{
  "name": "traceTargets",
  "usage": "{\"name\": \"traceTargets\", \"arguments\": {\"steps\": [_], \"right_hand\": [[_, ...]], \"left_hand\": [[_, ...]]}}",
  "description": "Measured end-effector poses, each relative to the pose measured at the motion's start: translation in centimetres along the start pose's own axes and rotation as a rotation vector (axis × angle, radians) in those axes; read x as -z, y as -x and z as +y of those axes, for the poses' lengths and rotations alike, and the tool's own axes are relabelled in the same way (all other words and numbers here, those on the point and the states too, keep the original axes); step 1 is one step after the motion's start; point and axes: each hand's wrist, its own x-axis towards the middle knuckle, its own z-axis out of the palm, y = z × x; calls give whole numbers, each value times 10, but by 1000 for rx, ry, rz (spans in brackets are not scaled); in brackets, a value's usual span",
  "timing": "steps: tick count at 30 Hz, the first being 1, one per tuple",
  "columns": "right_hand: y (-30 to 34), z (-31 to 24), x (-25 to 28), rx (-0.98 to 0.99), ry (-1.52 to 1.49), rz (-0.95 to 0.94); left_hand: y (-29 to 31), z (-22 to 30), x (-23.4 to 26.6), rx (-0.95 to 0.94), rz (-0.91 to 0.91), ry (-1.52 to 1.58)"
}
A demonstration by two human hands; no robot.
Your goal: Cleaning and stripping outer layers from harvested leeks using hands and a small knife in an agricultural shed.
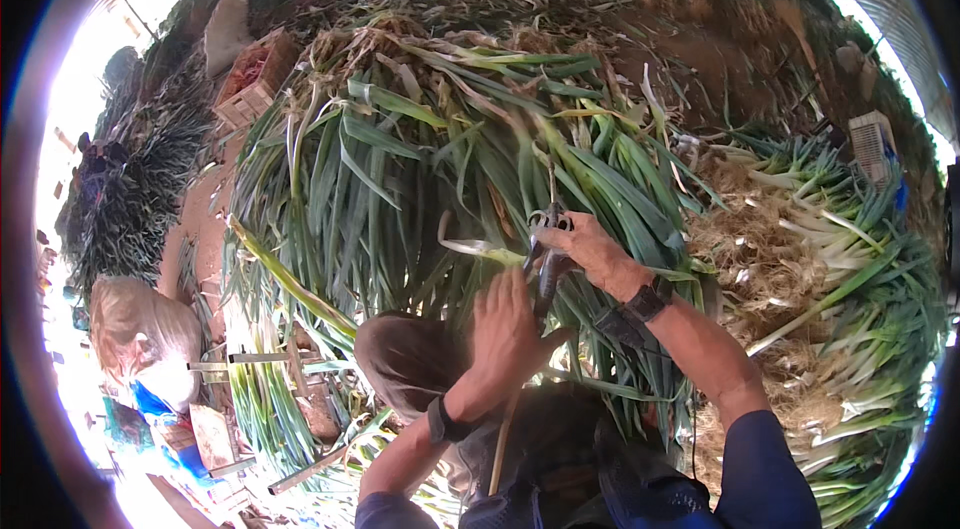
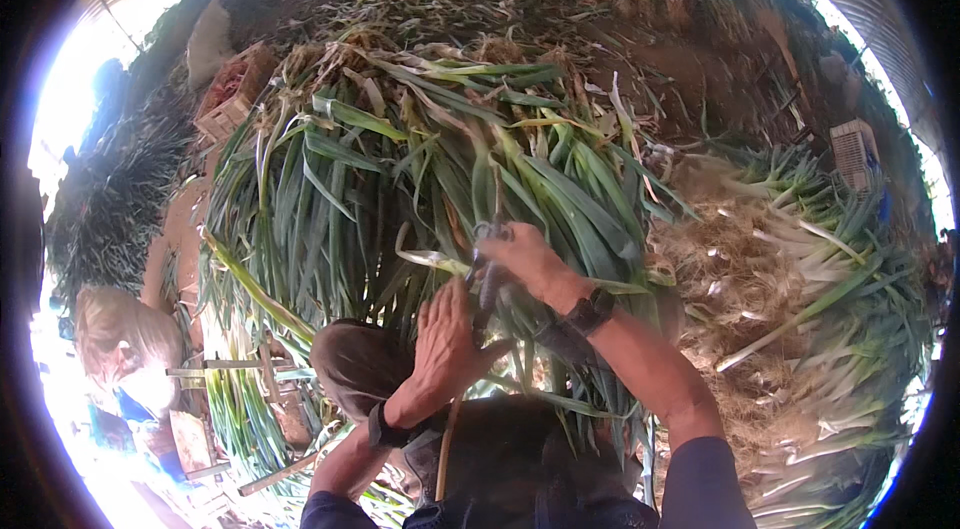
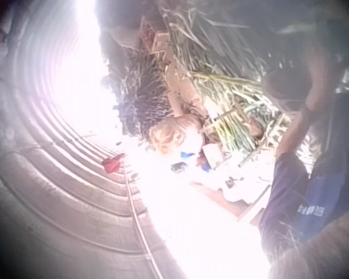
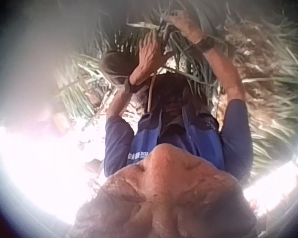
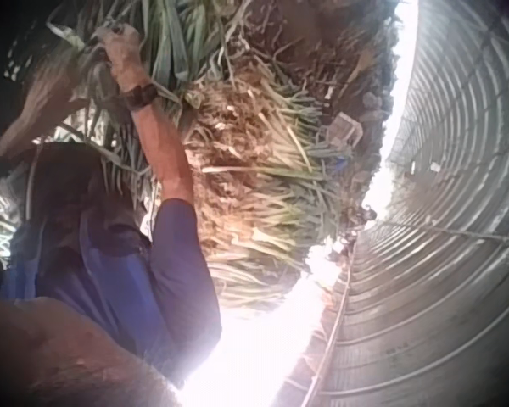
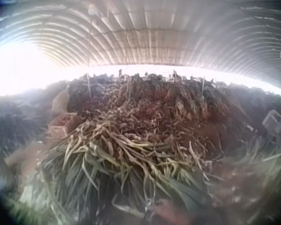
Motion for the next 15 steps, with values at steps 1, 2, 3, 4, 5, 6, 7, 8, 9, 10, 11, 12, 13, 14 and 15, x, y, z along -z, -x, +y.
{"name": "traceTargets", "arguments": {"steps": [1, 2, 3, 4, 5, 6, 7, 8, 9, 10, 11, 12, 13, 14, 15], "right_hand": [[0, 0, -3, 57, 49, 49], [-1, -1, -3, 59, 48, 46], [-2, -3, -4, 28, 39, 58], [-2, -3, -1, -6, 30, 75], [-4, -3, 3, -22, -16, -30], [-2, 0, 5, -21, -18, -31], [5, -1, 3, -17, -16, -19], [9, -3, -2, -9, -15, -15], [9, -2, 1, -32, 124, -43], [9, 2, 5, -33, 124, -44], [8, 8, 11, 1, 159, -83], [7, 14, 16, 36, 195, -122], [5, 22, 23, 35, 197, -116], [4, 29, 25, 48, 232, -105], [2, 35, 26, 62, 267, -94]], "left_hand": [[-8, -3, -5, 24, -66, 105], [-11, -5, -7, 24, -64, 102], [-13, -8, -9, 138, -171, 248], [-17, -8, -9, 252, -280, 399], [-19, -12, -10, 278, -268, 430], [-23, -19, -9, 278, -269, 429], [-28, -30, -11, 344, -246, 434], [-33, -41, -9, 411, -219, 431], [-39, -53, -11, 457, -169, 367], [-38, -69, -20, 389, -46, 319], [-43, -78, -20, 350, -42, 290], [-49, -86, -20, 311, -38, 262], [-55, -95, -24, 308, -39, 267], [-59, -104, -23, 304, -64, 238], [-62, -111, -24, 299, -88, 210]]}}
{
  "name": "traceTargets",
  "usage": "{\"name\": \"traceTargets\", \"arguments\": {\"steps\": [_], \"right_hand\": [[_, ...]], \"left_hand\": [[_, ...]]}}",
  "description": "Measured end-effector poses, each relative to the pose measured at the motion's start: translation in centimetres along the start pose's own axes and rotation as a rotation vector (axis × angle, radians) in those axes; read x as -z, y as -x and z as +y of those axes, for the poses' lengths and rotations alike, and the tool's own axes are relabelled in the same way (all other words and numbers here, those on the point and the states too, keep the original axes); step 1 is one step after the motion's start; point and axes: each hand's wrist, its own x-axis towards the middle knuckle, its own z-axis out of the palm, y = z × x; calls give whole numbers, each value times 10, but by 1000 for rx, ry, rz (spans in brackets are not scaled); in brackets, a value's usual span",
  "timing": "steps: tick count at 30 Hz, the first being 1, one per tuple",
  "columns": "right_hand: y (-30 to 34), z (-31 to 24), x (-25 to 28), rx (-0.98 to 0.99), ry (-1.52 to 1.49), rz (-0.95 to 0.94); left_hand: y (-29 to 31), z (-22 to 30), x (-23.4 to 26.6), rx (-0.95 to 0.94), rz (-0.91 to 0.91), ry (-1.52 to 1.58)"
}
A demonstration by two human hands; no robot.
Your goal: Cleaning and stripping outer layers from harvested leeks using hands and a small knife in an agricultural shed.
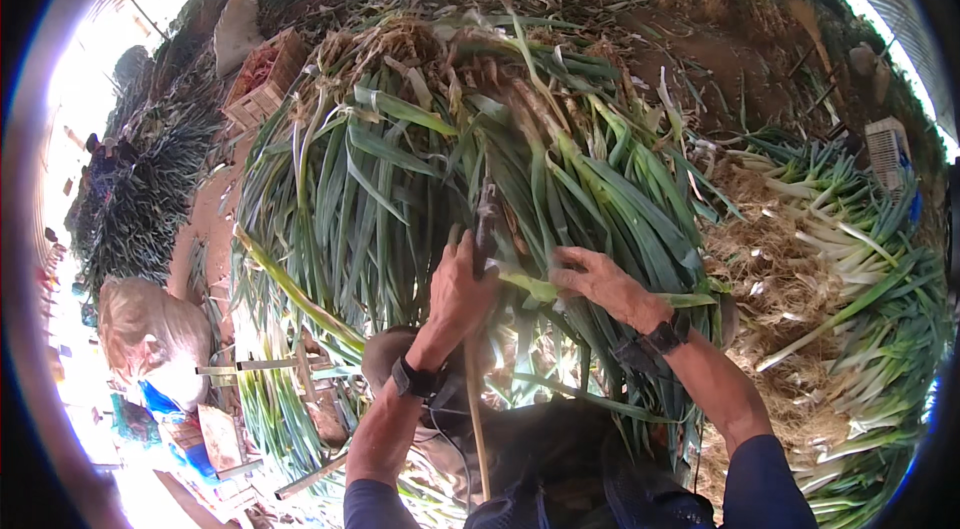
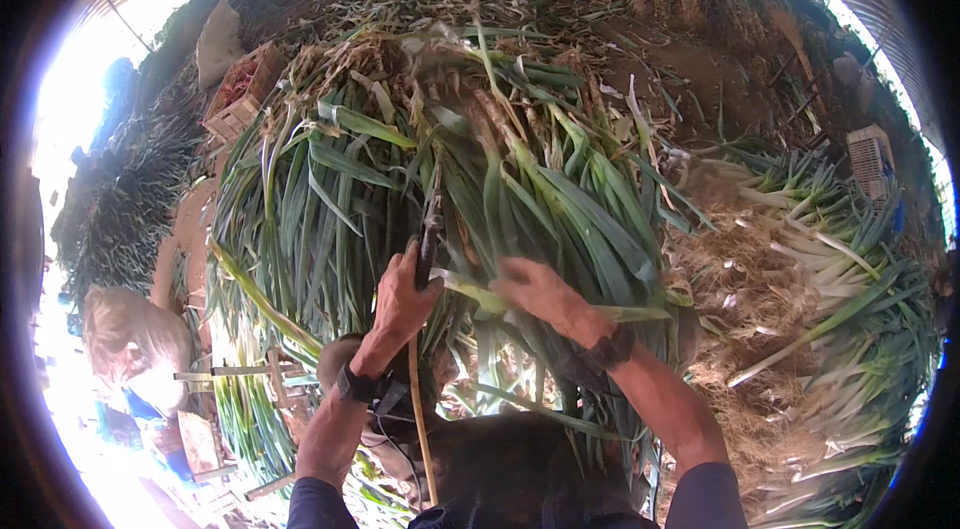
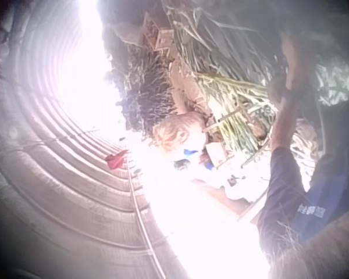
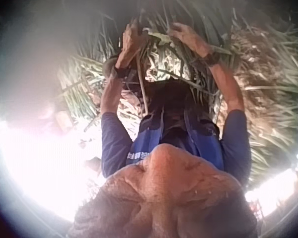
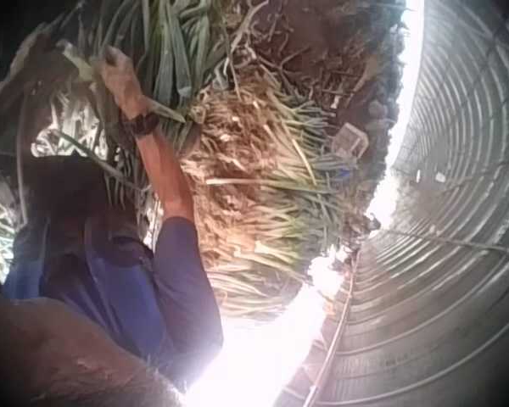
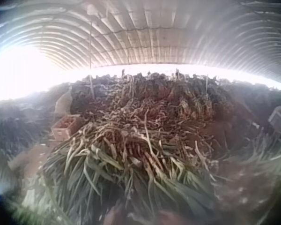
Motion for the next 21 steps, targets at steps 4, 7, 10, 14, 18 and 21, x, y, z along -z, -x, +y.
{"name": "traceTargets", "arguments": {"steps": [4, 7, 10, 14, 18, 21], "right_hand": [[2, 8, 2, -11, -62, 6], [-3, 12, 3, -24, 83, 21], [-4, 9, -6, -57, 140, 44], [4, -4, -13, -119, 173, 4], [4, 20, -15, -132, 56, -41], [1, 37, -17, -87, 9, -74]], "left_hand": [[-18, 4, 4, 48, -18, 61], [-20, 7, 0, 54, -30, 58], [-14, 15, -5, 22, 33, 109], [-19, 30, -2, 7, -114, 337], [-37, 42, -16, -109, -88, 313], [-57, 40, -24, -102, -1, 245]]}}
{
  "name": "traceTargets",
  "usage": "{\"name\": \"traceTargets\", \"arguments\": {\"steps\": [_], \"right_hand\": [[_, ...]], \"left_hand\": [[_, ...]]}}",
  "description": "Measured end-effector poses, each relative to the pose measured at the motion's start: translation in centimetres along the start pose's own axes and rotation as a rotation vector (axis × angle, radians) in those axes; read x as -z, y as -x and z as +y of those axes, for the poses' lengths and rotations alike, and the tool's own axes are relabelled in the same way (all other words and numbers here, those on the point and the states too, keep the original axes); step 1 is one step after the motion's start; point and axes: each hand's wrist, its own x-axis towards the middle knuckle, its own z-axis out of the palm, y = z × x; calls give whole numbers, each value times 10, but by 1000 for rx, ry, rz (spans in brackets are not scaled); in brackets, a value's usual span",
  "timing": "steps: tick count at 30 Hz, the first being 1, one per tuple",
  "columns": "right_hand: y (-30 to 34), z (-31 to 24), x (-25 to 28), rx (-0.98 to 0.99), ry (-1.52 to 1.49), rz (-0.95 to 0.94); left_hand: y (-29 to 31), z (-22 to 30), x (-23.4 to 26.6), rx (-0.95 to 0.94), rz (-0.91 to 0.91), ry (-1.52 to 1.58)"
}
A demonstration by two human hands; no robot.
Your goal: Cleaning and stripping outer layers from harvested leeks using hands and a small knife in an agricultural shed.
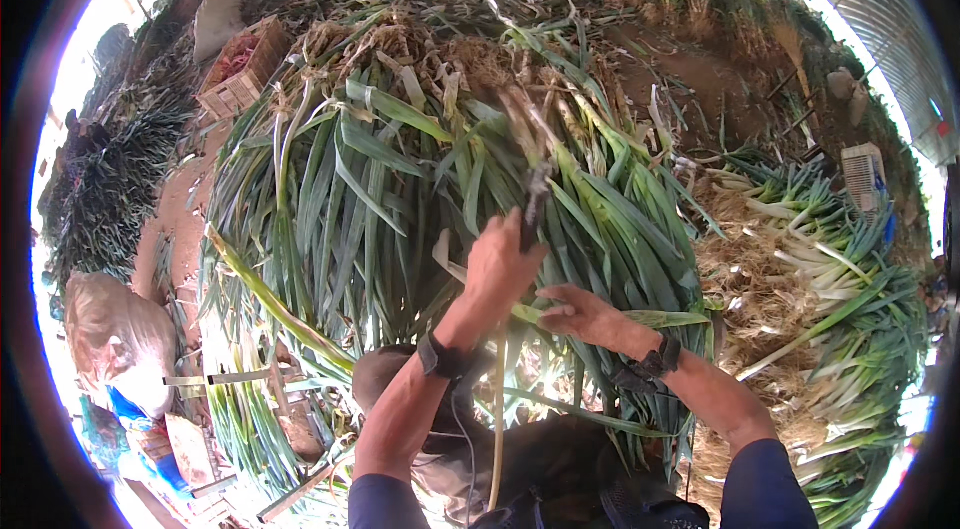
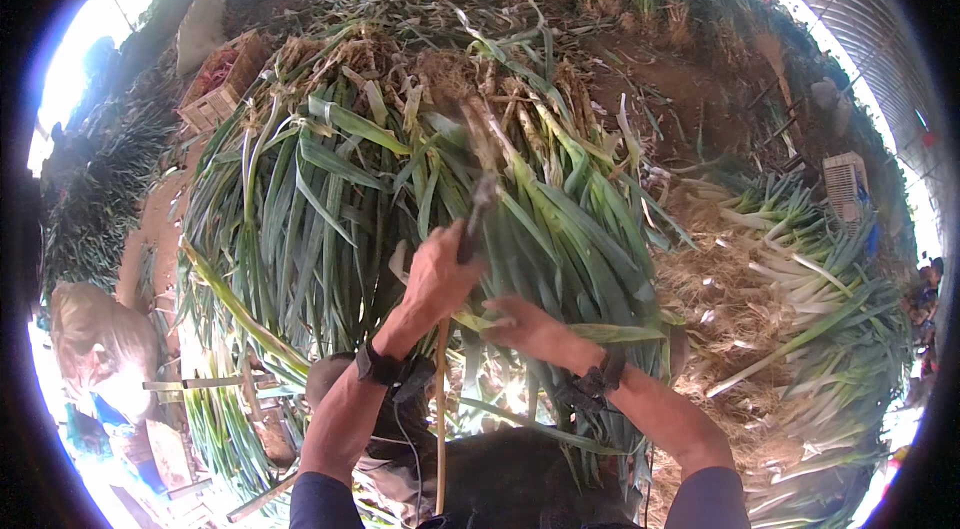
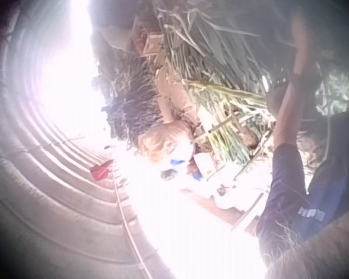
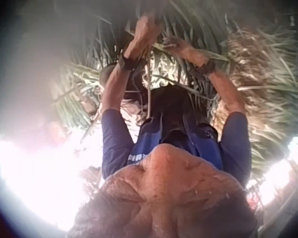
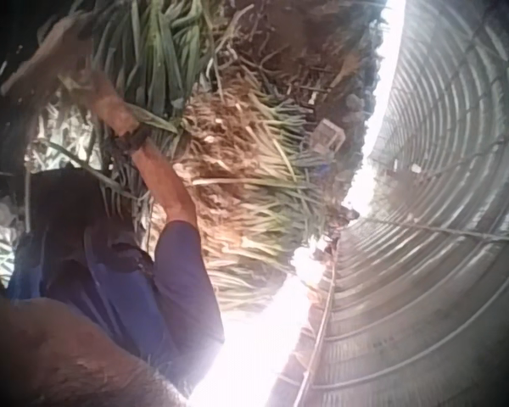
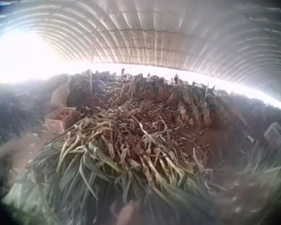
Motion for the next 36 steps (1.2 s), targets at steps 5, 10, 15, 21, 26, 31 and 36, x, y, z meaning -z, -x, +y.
{"name": "traceTargets", "arguments": {"steps": [5, 10, 15, 21, 26, 31, 36], "right_hand": [[11, -36, -8, 86, 22, -73], [6, -119, 2, -100, 505, -54], [-68, -126, 20, 24, 718, 100], [-187, -116, 28, 213, 893, 271], [-261, -94, 48, 356, 1341, 551], [-275, -126, -3, -17, 1355, 366], [-228, -109, 21, 140, 1405, 282]], "left_hand": [[-15, -10, 28, 251, -289, 281], [23, 0, 55, 230, 80, 17], [55, -10, 73, 342, -57, 85], [62, -20, 80, 358, 64, 46], [63, -18, 70, 277, 86, 120], [67, -20, 82, 330, 107, 69], [66, -13, 72, 322, 18, 144]]}}
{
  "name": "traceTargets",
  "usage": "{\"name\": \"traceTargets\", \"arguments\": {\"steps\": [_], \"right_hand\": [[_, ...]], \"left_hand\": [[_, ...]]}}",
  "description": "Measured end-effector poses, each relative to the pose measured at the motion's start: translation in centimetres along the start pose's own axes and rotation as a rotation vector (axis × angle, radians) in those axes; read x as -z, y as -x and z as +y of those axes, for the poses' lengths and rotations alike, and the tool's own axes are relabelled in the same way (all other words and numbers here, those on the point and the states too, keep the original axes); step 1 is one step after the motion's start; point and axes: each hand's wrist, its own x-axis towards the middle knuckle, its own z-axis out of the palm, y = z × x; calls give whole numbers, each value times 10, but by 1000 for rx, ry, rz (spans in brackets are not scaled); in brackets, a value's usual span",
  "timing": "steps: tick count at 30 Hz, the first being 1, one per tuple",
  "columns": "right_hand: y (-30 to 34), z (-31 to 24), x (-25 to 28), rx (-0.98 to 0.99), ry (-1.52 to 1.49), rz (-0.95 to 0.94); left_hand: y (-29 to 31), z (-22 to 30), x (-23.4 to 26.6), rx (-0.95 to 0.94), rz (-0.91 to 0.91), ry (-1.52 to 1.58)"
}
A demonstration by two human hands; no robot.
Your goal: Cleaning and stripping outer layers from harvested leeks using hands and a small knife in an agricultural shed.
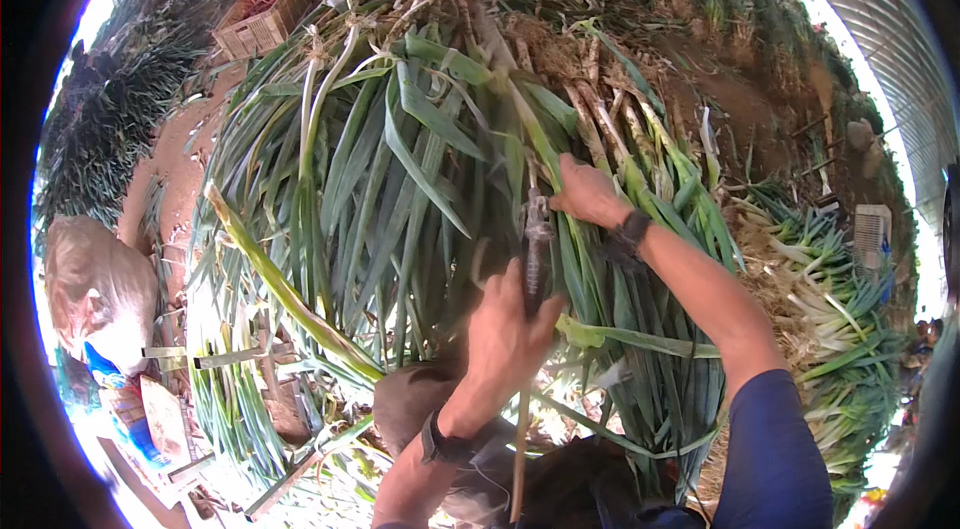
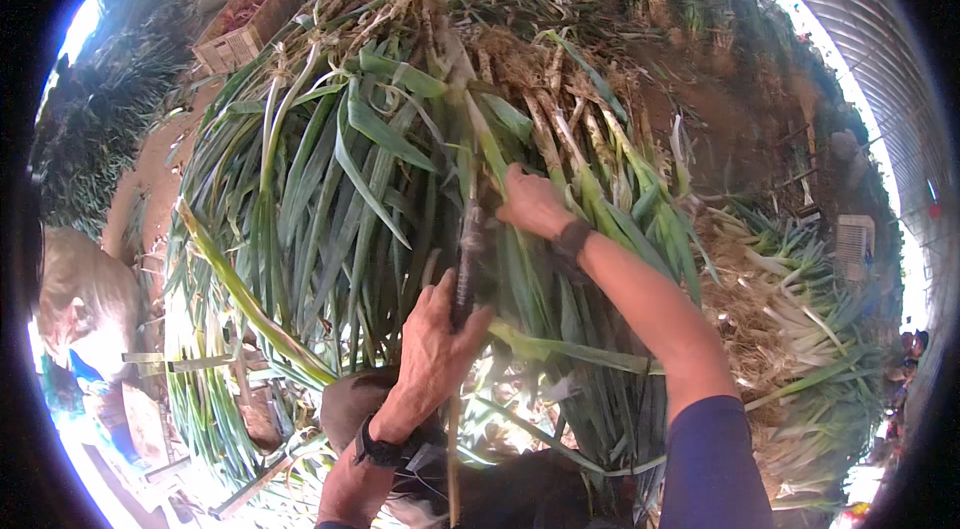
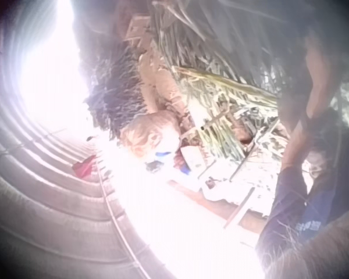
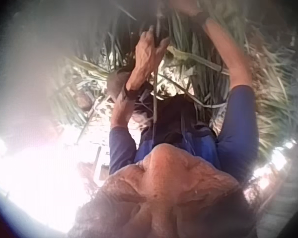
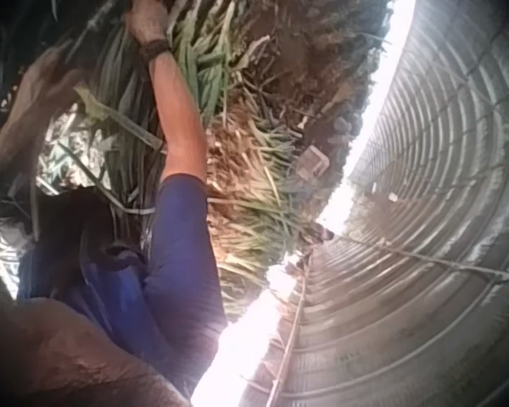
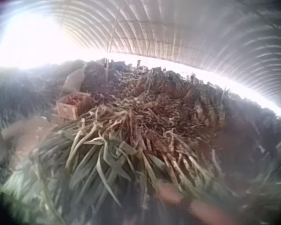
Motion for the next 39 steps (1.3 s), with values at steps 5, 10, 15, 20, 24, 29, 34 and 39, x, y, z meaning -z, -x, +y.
{"name": "traceTargets", "arguments": {"steps": [5, 10, 15, 20, 24, 29, 34, 39], "right_hand": [[59, 17, 1, 146, 21, 108], [93, 3, 22, 47, -52, -72], [143, 10, 12, -13, -288, -73], [193, 9, 12, 82, -522, -130], [214, -3, 27, 45, -1129, -226], [223, 10, 14, 27, -1210, -218], [228, 23, 25, -120, -1317, -285], [217, 32, 67, -91, -1343, -112]], "left_hand": [[17, 13, -12, 49, -240, 88], [22, 11, -23, 26, -162, 111], [6, 11, -33, 6, -119, 77], [-19, 12, -43, 28, -157, 90], [-31, 17, -50, 14, -172, 95], [-52, 20, -52, 133, -233, 90], [-48, 16, -50, 136, -173, 13], [-2, 17, -25, -22, -348, 25]]}}
